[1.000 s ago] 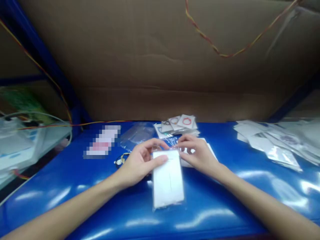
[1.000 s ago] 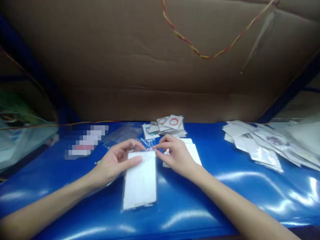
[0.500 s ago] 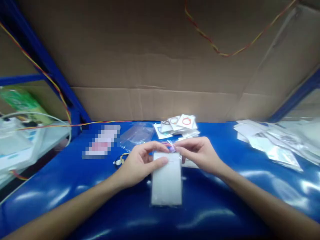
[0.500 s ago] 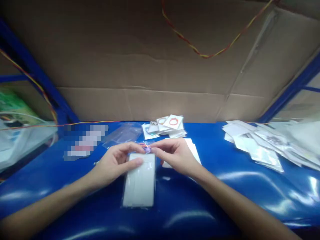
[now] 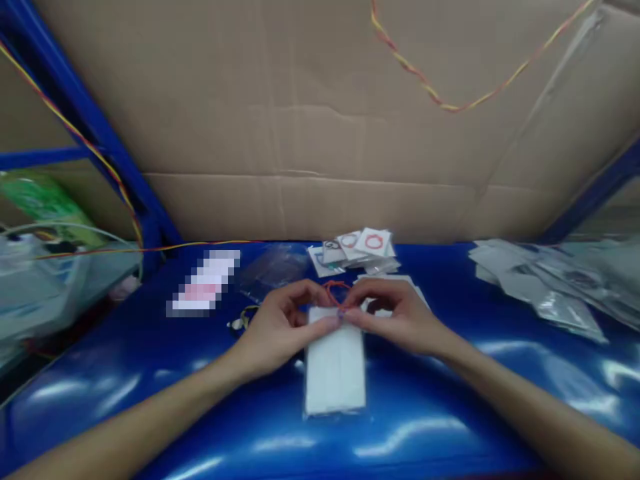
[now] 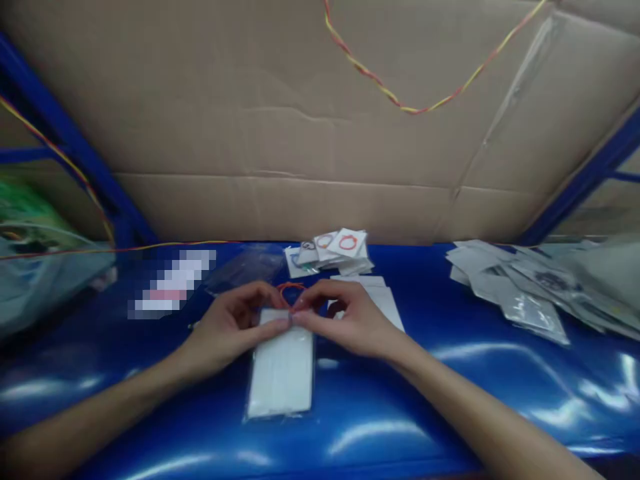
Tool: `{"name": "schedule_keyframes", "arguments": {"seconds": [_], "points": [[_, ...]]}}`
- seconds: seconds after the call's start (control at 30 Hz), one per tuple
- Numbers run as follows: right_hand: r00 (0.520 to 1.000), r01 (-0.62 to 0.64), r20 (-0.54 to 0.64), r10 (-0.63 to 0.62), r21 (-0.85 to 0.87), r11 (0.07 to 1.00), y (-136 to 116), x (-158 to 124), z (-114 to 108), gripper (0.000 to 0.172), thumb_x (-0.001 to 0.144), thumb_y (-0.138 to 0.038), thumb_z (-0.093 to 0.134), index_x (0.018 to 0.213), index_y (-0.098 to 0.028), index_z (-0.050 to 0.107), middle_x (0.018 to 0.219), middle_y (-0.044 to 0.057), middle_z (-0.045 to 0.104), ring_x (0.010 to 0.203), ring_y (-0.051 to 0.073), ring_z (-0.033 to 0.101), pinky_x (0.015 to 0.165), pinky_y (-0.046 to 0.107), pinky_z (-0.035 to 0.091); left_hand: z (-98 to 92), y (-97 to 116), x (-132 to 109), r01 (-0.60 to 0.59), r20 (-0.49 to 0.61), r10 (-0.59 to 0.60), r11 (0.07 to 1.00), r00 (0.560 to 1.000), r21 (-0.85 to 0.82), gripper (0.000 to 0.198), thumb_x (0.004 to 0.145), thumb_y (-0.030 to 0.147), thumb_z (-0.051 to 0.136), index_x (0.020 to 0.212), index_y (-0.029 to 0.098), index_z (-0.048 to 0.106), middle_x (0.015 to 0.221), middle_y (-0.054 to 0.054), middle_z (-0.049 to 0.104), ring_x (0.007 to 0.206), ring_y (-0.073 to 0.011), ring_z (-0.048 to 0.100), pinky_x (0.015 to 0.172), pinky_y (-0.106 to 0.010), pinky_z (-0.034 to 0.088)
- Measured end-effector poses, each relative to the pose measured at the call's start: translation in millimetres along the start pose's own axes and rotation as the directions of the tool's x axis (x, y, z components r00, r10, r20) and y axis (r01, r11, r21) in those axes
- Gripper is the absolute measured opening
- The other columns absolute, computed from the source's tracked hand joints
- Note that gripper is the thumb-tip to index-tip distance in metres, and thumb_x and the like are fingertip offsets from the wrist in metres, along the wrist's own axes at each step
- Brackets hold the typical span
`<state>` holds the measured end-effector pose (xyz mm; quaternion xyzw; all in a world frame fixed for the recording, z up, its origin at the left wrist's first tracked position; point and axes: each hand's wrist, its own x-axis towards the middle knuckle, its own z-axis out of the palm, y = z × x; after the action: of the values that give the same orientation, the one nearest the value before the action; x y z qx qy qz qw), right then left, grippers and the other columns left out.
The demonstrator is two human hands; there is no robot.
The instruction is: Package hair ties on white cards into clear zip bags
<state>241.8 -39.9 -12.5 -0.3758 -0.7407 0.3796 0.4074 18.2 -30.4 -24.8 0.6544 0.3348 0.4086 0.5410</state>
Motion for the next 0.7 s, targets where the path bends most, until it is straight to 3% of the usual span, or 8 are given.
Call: {"name": "schedule_keyframes", "arguments": {"seconds": [0.17,0.23,0.37,0.53,0.7], "points": [[1.0,-0.01,0.013,0.01,-0.002,1.0,2.4,0.4,-0.9,0.019,0.092,-0.037,0.071,0.095,-0.019,0.073,0.091,0.004,0.072,0.079,0.016,0.064,0.062,0.024,0.048,3.1,6.8,0.5,0.059,0.035,-0.057,0.996,0.998,-0.06,0.024,0.085,0.035,0.077,0.088,0.018,0.06,0.072,0.004,0.064,0.046,-0.0056,0.047,0.042,-0.016,0.036],[1.0,0.0,0.021,0.0,0.001,1.0,2.0,0.2,-1.3,0.018,0.093,-0.037,0.07,0.095,-0.019,0.072,0.092,0.004,0.072,0.081,0.016,0.064,0.063,0.024,0.048,4.1,9.0,0.3,0.015,-0.004,-0.015,0.999,1.0,-0.05,0.021,0.089,0.035,0.074,0.086,0.018,0.062,0.072,0.003,0.065,0.052,-0.008,0.054,0.047,-0.017,0.041],[0.992,0.015,0.127,-0.015,0.006,1.0,-1.7,-0.9,-2.1,0.016,0.096,-0.036,0.066,0.097,-0.021,0.072,0.098,0.005,0.071,0.087,0.018,0.065,0.067,0.026,0.05,5.0,9.4,-0.9,-0.056,-0.071,0.057,0.998,0.996,0.012,0.02,0.089,0.035,0.073,0.086,0.017,0.064,0.085,-0.002,0.07,0.066,-0.0118,0.063,0.054,-0.018,0.047],[0.958,0.059,0.277,-0.077,0.072,0.996,-3.9,-1.3,-2.1,0.019,0.094,-0.035,0.071,0.107,-0.021,0.072,0.108,0.005,0.071,0.101,0.019,0.065,0.076,0.027,0.051,5.8,5.5,-3.1,-0.025,-0.105,0.027,0.999,0.994,0.024,0.026,0.09,0.042,0.071,0.09,0.019,0.059,0.078,0.001,0.066,0.052,-0.0082,0.055,0.043,-0.016,0.038],[0.939,0.093,0.326,-0.108,0.062,0.994,-3.2,0.5,-1.9,0.015,0.095,-0.033,0.069,0.094,-0.02,0.077,0.098,0.004,0.072,0.097,0.018,0.062,0.084,0.03,0.052,10.1,3.9,-7.3,0.052,-0.014,-0.053,0.995,0.998,-0.085,0.027,0.092,0.043,0.069,0.096,0.023,0.052,0.076,0.002,0.07,0.047,-0.0094,0.056,0.042,-0.017,0.039]]}}
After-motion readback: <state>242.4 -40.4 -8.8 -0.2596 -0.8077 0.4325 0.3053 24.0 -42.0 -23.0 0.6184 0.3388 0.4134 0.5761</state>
